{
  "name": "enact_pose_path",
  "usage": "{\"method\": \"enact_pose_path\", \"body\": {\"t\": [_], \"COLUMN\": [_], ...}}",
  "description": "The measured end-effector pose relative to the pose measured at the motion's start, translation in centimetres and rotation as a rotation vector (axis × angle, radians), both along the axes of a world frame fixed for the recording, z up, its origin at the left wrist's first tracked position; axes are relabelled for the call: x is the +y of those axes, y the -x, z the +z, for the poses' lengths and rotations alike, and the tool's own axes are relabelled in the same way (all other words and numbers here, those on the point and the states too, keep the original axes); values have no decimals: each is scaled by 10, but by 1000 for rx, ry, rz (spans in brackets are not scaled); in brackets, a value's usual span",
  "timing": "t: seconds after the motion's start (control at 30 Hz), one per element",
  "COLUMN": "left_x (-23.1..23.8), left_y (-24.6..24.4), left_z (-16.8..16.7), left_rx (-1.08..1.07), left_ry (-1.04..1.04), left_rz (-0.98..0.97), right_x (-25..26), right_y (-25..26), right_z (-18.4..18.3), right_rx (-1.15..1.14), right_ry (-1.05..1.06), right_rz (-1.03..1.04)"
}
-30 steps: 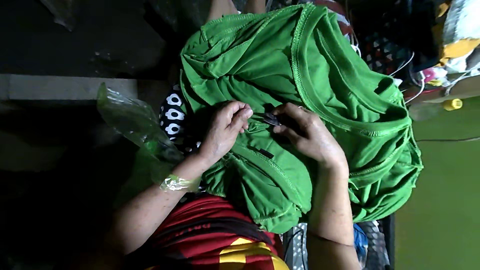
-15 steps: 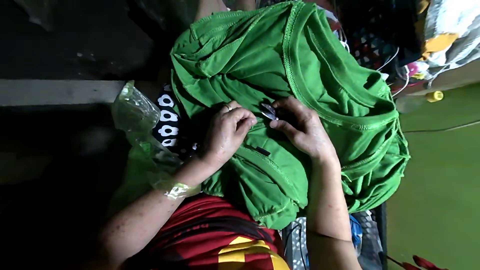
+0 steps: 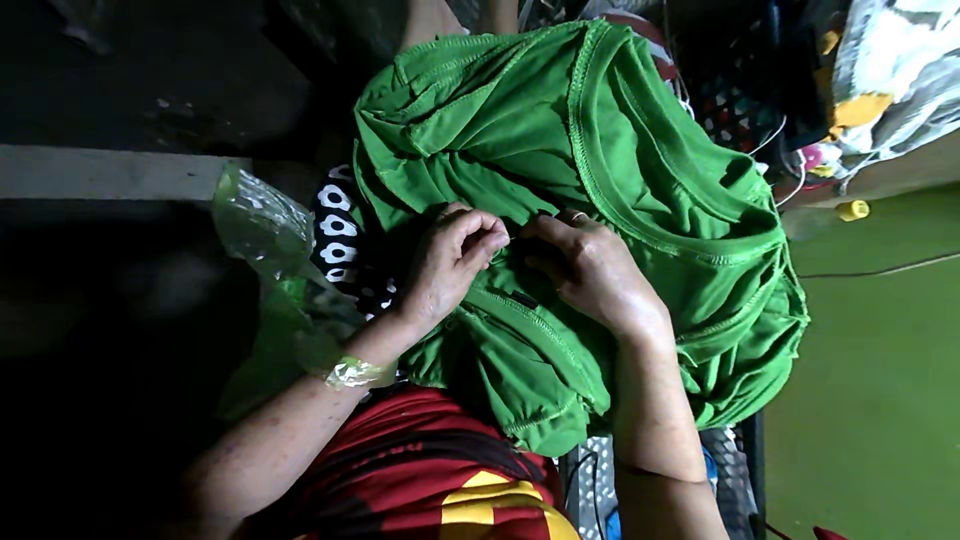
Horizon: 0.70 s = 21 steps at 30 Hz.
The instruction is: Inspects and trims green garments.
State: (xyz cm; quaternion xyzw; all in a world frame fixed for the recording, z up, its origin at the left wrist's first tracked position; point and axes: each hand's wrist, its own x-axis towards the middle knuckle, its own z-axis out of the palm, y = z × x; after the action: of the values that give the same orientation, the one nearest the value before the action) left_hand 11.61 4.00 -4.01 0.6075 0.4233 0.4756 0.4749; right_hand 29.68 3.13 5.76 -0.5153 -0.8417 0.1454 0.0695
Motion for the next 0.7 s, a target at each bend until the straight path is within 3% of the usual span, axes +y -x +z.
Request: {"method": "enact_pose_path", "body": {"t": [0.17,0.27,0.4,0.7], "left_x": [-1,0,-1,1], "left_y": [2,13,27,58], "left_z": [2,6,4,20], "left_rx": [14,-97,-214,-101], "left_ry": [45,144,115,154], "left_rz": [23,27,15,20], "right_x": [10,21,23,7], "right_y": [-7,-36,-53,-48], "right_z": [-15,-23,-30,-27], "right_rx": [88,404,754,779], "right_ry": [19,138,323,324], "right_rz": [12,-11,-21,-101]}}
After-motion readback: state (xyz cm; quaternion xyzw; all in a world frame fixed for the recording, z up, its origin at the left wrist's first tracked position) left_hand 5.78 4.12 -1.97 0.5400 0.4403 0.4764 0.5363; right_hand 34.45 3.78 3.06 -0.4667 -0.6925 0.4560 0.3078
